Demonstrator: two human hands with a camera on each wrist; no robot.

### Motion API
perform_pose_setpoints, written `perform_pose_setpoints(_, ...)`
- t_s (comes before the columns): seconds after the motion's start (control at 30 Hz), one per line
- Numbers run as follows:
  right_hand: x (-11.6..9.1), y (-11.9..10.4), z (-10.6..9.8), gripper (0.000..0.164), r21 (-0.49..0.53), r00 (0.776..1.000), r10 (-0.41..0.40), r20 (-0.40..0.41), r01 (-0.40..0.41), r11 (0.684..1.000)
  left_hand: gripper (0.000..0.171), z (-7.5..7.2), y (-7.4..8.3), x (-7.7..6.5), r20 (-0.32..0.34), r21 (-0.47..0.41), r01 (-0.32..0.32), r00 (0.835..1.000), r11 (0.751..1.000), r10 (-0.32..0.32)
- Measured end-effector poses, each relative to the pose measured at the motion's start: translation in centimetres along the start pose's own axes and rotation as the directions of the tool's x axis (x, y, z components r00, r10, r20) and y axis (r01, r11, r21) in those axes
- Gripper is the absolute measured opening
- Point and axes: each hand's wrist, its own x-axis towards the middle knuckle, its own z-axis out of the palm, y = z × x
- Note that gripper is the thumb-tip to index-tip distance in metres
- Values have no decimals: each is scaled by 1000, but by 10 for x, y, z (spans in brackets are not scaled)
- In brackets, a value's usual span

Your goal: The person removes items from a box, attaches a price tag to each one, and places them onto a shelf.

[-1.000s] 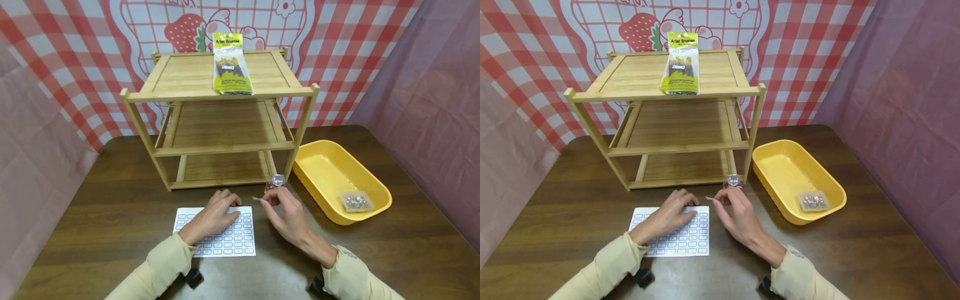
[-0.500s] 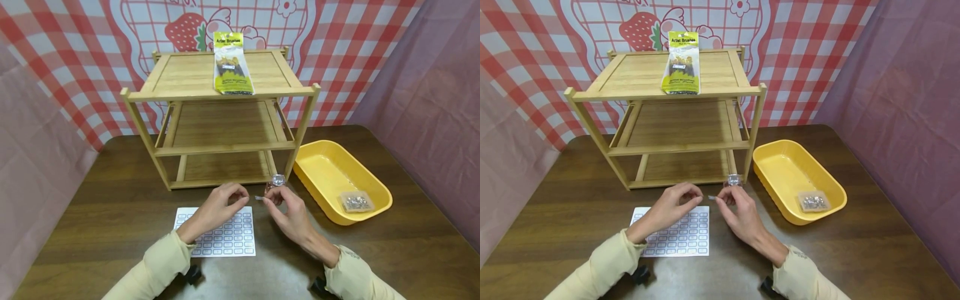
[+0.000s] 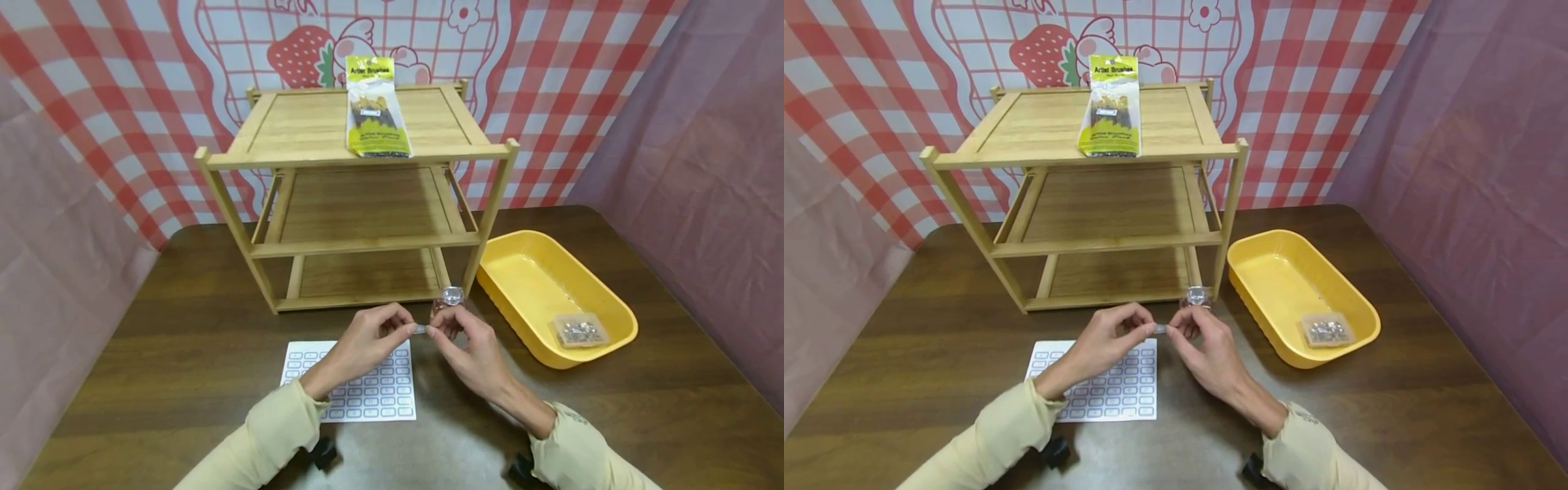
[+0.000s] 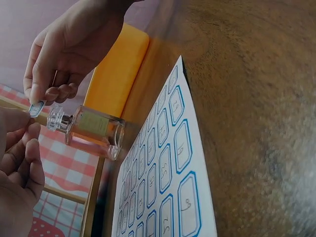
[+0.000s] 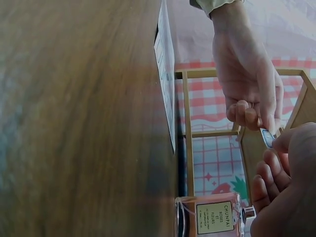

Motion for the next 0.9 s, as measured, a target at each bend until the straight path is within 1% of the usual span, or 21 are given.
perform_pose_setpoints(0.2, -1, 2, -4, 23, -14, 999, 20, 31, -20, 1000, 6, 2, 1, 2, 10, -2, -3, 1000, 1000, 3)
perform_pose_setpoints(0.43, -2, 5, -10, 25, -78, 999, 21, 49, -17, 997, 4, 7, 0, 7, 18, 20, -13, 1000, 1000, 12)
perform_pose_setpoints(0.6, -2, 7, -13, 30, -126, 999, 19, 40, -14, 992, 4, 10, 1, 12, 25, 33, -6, 1000, 999, 5)
perform_pose_setpoints(0.9, -3, 11, -18, 29, -202, 999, 40, 4, -38, 979, 4, 17, 0, 24, 23, 59, -45, 999, 997, 43)
